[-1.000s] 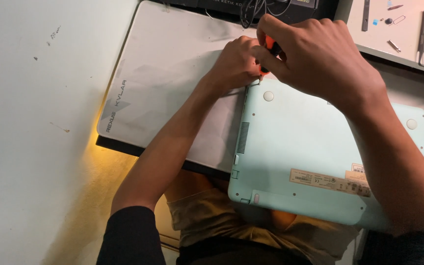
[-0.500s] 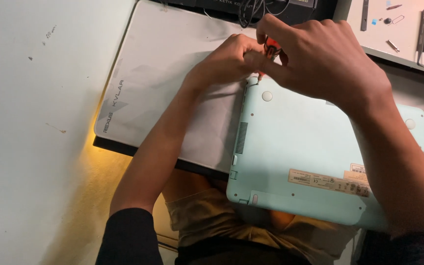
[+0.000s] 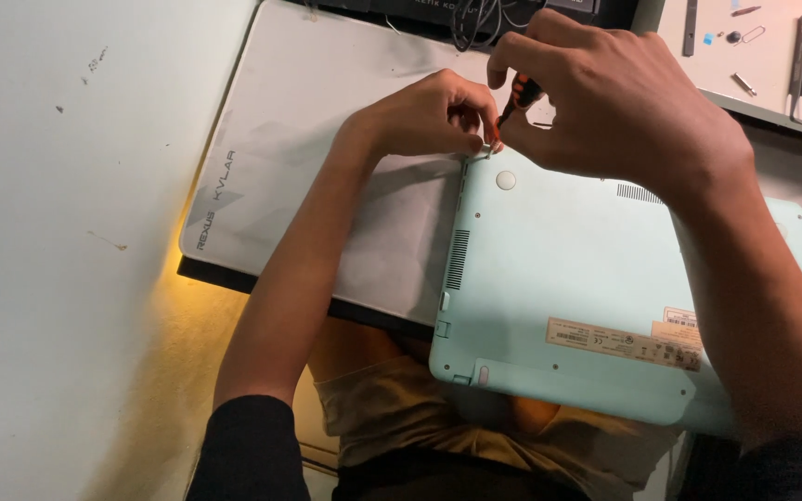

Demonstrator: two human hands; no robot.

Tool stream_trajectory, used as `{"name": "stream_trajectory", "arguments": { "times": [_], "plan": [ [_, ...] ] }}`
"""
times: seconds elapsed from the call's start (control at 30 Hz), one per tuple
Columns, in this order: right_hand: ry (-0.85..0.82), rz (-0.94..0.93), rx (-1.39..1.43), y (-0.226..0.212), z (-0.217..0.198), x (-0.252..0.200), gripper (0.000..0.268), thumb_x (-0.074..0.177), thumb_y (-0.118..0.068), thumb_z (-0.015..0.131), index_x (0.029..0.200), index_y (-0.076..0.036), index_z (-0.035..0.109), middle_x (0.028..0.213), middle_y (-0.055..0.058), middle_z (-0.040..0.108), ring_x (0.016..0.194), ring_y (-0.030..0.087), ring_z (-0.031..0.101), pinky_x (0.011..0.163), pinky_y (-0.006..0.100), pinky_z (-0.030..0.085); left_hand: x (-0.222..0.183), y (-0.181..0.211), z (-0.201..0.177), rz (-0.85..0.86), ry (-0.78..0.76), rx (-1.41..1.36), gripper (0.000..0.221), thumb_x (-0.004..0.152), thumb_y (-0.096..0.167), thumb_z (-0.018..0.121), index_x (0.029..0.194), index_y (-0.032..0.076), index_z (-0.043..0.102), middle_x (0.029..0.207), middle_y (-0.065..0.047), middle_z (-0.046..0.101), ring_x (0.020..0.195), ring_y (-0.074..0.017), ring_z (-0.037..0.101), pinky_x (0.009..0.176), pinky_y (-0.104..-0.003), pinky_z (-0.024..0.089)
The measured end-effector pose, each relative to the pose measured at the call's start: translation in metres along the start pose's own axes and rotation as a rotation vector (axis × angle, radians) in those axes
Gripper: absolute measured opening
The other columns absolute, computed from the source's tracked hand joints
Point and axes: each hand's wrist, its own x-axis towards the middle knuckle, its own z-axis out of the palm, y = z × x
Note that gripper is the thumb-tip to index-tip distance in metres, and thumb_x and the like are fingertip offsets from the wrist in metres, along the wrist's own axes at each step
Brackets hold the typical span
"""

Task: Removing screws from the back cover of a laptop using a screwdriver

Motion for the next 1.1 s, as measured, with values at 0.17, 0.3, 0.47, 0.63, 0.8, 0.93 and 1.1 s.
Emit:
{"name": "stream_trajectory", "arguments": {
  "times": [0.17,0.3,0.47,0.63,0.8,0.93,1.1],
  "plan": [
    [-0.009,0.002,0.050,0.007,0.002,0.001,0.028,0.118,-0.028,0.093,0.133,-0.005,0.085,0.121,0.009,0.089,0.064,0.020,0.077,0.047,0.033,0.056,-0.001,0.001,0.000,0.006,-0.011,-0.083,0.011,0.095,0.005,0.082,0.101,0.011,0.088,0.088,0.004,0.072,0.079,-0.0075,0.057,0.070,-0.024,0.049],
    [0.026,-0.052,0.061,0.019,-0.008,-0.006,0.016,0.126,-0.013,0.093,0.133,-0.001,0.086,0.108,0.011,0.084,0.065,0.019,0.072,0.048,0.029,0.054,0.000,-0.003,0.001,0.053,-0.052,-0.172,0.014,0.098,0.009,0.079,0.105,0.007,0.091,0.104,0.002,0.080,0.081,-0.0073,0.055,0.070,-0.023,0.048],
    [0.048,0.032,0.100,0.027,-0.033,-0.026,0.029,0.123,-0.013,0.102,0.137,0.006,0.087,0.109,0.020,0.086,0.068,0.030,0.077,0.049,0.035,0.056,-0.002,0.016,0.008,0.124,-0.007,-0.121,0.019,0.102,0.027,0.083,0.105,0.009,0.091,0.108,0.001,0.081,0.089,-0.0117,0.062,0.079,-0.026,0.051],
    [0.107,0.036,0.070,0.044,-0.031,-0.066,0.020,0.125,-0.009,0.103,0.131,0.004,0.088,0.117,0.017,0.091,0.079,0.027,0.083,0.057,0.033,0.060,0.011,0.036,0.037,0.242,0.085,-0.039,0.028,0.113,0.033,0.083,0.106,0.006,0.088,0.104,-0.002,0.083,0.085,-0.0144,0.064,0.079,-0.029,0.056],
    [0.304,0.192,0.336,0.066,0.004,-0.159,0.023,0.125,0.014,0.098,0.128,0.011,0.075,0.115,0.021,0.072,0.081,0.025,0.066,0.066,0.036,0.053,0.032,0.053,0.066,0.166,0.179,0.078,0.018,0.114,0.021,0.073,0.113,0.008,0.086,0.085,0.000,0.078,0.069,-0.0125,0.054,0.065,-0.030,0.045],
    [0.410,0.379,0.525,0.068,0.028,-0.220,0.028,0.130,0.013,0.093,0.139,0.012,0.066,0.108,0.022,0.073,0.086,0.027,0.067,0.073,0.039,0.054,0.048,0.027,0.062,0.130,0.275,0.605,0.027,0.113,0.024,0.063,0.093,0.006,0.065,0.084,-0.007,0.076,0.074,-0.0321,0.069,0.077,-0.049,0.057],
    [0.640,0.621,0.971,0.059,0.053,-0.229,0.032,0.130,-0.005,0.084,0.143,-0.001,0.056,0.100,0.006,0.063,0.075,0.013,0.056,0.065,0.026,0.044,0.064,0.013,0.066,-0.138,0.211,0.791,0.024,0.095,0.027,0.070,0.082,0.008,0.074,0.083,-0.007,0.079,0.069,-0.0366,0.065,0.075,-0.049,0.056]
  ]
}}
